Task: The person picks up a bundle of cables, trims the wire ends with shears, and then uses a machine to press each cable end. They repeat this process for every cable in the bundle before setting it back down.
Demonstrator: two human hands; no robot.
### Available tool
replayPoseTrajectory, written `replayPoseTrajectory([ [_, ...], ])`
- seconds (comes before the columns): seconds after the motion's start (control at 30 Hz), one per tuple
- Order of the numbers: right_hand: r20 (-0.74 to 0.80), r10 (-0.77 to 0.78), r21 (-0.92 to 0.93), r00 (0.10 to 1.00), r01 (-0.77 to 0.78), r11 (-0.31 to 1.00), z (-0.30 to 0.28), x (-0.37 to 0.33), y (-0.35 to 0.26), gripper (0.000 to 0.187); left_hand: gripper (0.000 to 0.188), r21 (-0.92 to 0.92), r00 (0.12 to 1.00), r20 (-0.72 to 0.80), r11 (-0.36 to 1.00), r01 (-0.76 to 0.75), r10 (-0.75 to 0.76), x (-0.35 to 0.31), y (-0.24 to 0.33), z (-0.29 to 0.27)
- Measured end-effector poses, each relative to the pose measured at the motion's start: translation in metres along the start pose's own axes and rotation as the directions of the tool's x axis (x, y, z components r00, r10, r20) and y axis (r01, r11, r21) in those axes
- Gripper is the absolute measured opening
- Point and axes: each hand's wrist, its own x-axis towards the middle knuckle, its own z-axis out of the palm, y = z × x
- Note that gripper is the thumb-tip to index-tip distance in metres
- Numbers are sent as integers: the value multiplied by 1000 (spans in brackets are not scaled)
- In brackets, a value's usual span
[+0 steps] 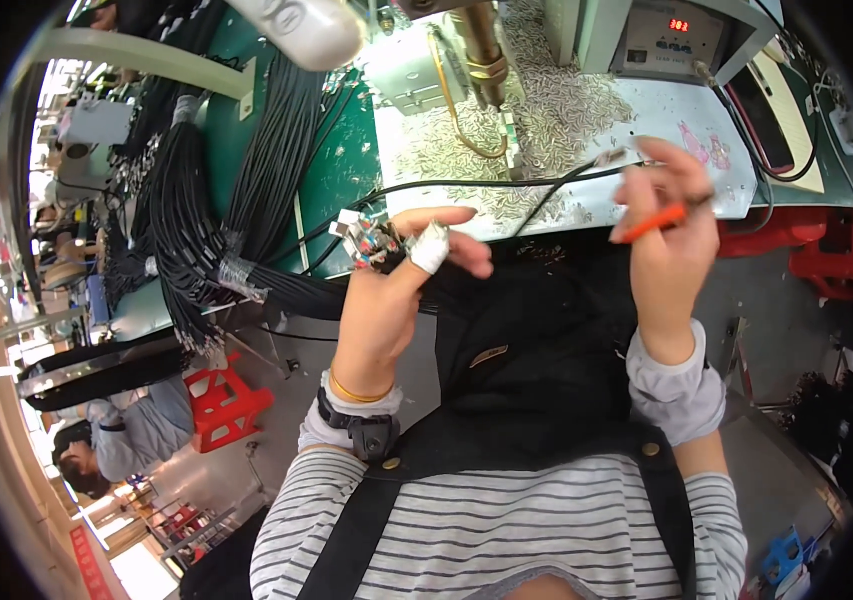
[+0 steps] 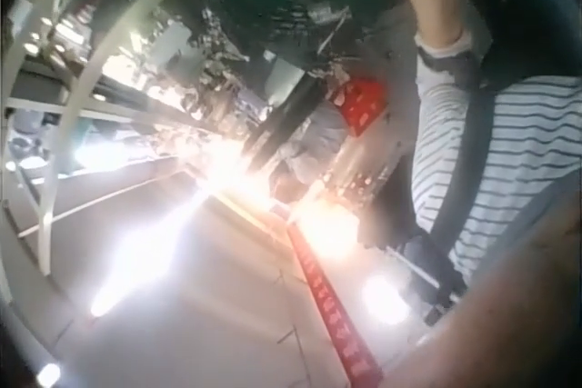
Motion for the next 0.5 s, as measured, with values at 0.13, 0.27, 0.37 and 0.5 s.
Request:
replayPoseTrajectory([
  [0.13,200,-225,-77,953,245,967,16,-28,12,16,20,-216,993,103,976,-28,52,-26,-2,-17],
  [0.27,704,-173,-14,689,257,966,48,-54,26,28,16,-509,970,202,860,-17,139,-46,9,-23],
  [0.37,812,-221,71,539,286,956,70,-80,48,37,15,-612,963,141,785,-97,229,-62,8,-38],
  [0.5,813,87,-124,576,25,992,92,-97,57,28,19,-601,962,-68,758,-252,266,-80,-5,-49],
])
